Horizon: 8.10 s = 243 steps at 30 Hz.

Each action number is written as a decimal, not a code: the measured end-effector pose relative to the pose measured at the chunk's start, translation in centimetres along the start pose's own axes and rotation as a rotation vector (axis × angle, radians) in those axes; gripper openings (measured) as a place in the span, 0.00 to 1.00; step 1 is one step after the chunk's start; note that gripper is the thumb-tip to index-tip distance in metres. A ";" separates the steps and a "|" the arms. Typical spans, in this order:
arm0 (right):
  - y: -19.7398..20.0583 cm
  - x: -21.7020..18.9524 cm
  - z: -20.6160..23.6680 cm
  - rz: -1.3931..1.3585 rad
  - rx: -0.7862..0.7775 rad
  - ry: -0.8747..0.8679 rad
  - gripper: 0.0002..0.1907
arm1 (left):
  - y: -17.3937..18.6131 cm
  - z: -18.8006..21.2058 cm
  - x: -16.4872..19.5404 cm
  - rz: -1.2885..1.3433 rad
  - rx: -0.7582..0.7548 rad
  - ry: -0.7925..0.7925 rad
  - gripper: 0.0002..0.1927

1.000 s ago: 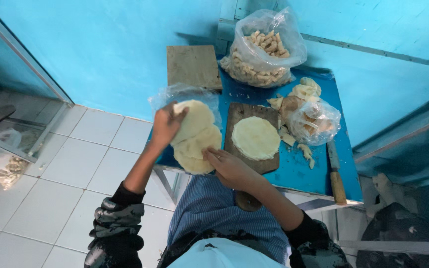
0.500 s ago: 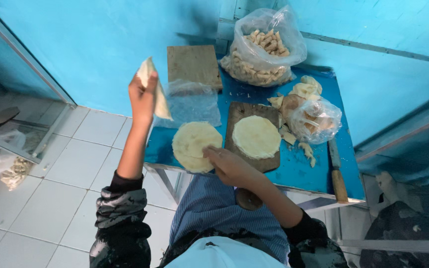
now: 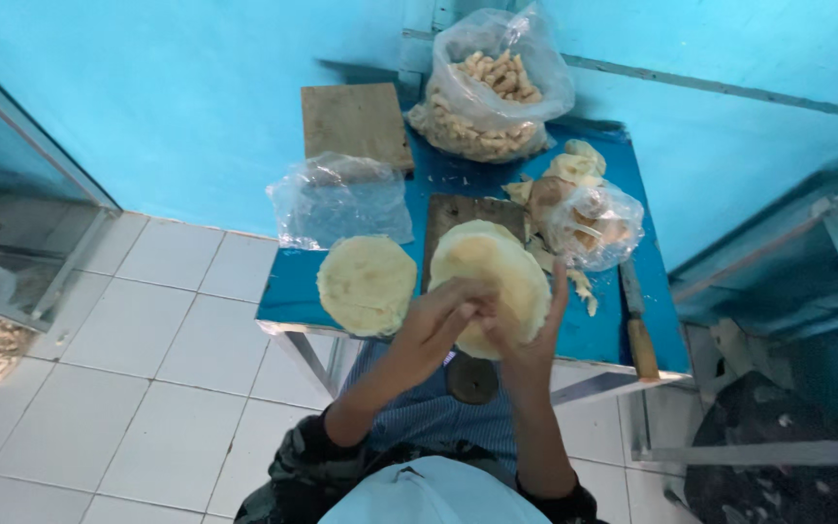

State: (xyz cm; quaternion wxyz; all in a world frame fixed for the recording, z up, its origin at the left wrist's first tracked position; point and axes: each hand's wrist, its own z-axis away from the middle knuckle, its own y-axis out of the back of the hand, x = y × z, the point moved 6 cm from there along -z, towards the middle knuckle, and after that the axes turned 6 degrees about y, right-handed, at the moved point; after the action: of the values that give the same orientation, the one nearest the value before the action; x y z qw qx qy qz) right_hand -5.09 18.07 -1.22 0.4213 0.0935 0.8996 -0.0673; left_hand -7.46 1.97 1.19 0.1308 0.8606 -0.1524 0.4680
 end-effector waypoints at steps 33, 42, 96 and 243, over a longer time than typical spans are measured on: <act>2.2 -1.9 2.4 -0.075 -0.045 -0.166 0.41 | -2.6 5.6 -4.8 0.265 0.169 0.299 0.04; 1.0 0.5 4.1 -0.167 0.014 -0.063 0.32 | -2.7 5.2 -7.6 0.240 0.080 0.537 0.16; 1.1 2.4 4.7 -0.128 -0.138 -0.330 0.35 | 0.1 6.3 -3.6 -0.159 0.107 0.301 0.15; 2.1 -1.4 1.7 0.175 -0.027 -0.092 0.33 | -3.6 2.6 -10.3 0.580 0.087 0.494 0.07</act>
State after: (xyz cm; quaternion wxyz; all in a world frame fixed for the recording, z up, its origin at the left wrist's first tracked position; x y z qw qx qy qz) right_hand -2.51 19.65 -1.34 0.4675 0.1628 0.8686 -0.0224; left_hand -9.44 5.73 -9.22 -0.0107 0.6479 -0.3334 0.6848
